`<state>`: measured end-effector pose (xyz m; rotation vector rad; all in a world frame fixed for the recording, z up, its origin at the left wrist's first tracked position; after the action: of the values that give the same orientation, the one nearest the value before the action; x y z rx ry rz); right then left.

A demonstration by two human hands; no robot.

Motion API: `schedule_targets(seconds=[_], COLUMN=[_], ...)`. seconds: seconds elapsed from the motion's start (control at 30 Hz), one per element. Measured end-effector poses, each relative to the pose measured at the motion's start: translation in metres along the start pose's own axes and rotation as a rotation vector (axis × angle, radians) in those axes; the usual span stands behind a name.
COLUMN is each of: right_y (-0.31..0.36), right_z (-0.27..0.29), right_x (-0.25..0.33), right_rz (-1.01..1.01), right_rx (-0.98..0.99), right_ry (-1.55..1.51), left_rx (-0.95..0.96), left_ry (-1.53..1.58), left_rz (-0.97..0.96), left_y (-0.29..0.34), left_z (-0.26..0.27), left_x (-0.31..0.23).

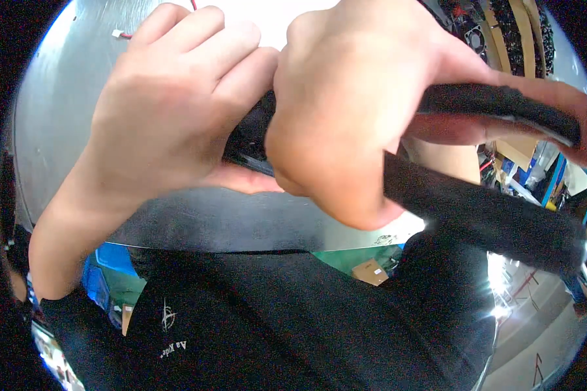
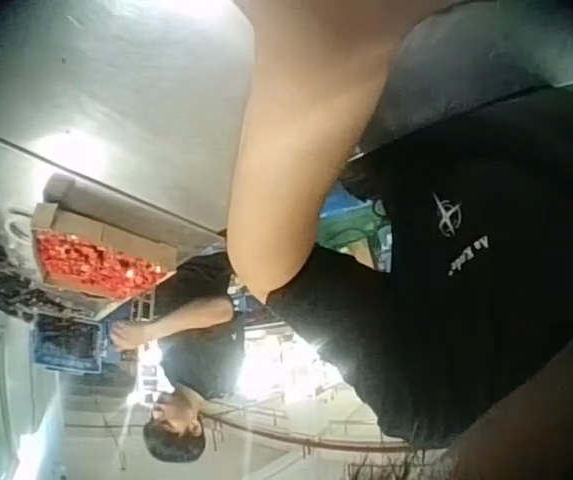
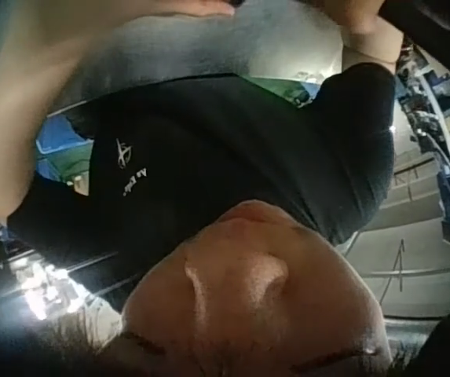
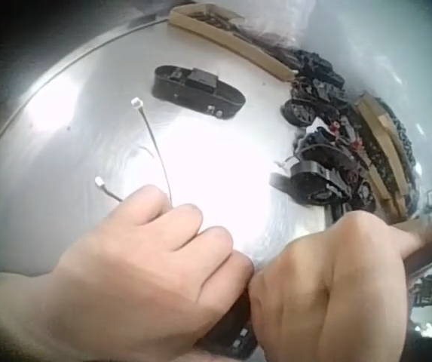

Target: Assembling electronic cooling fan units by inserting small components and using pliers to secure parts.

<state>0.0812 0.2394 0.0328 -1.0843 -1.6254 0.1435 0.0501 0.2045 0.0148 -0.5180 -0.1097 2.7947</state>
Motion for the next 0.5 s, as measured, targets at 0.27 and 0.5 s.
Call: schedule_targets(seconds=[0.27,0.5], right_y=[0.003,0.069], right_z=[-0.011,-0.081], right_x=[0.011,0.065], right_rz=[-0.147,0.435], right_rx=[-0.339,-1.351], right_ry=[0.25,0.804], left_rx=[-0.068,-0.024], left_ry=[0.024,-0.152], left_rz=[-0.154,0.068], left_y=[-0.008,-0.007], left_z=[0.007,-0.007], left_x=[-0.014,-0.017])
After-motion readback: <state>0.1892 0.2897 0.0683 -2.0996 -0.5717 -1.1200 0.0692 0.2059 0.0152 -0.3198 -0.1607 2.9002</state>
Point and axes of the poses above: each hand's wrist, its own y-axis away from the middle knuckle, its own z-axis out of the back of the hand, x = y × z, the point moved 10 cm from there along -y, towards the middle knuckle, and after that the axes turned 15 degrees about x, right-handed, at the moved point
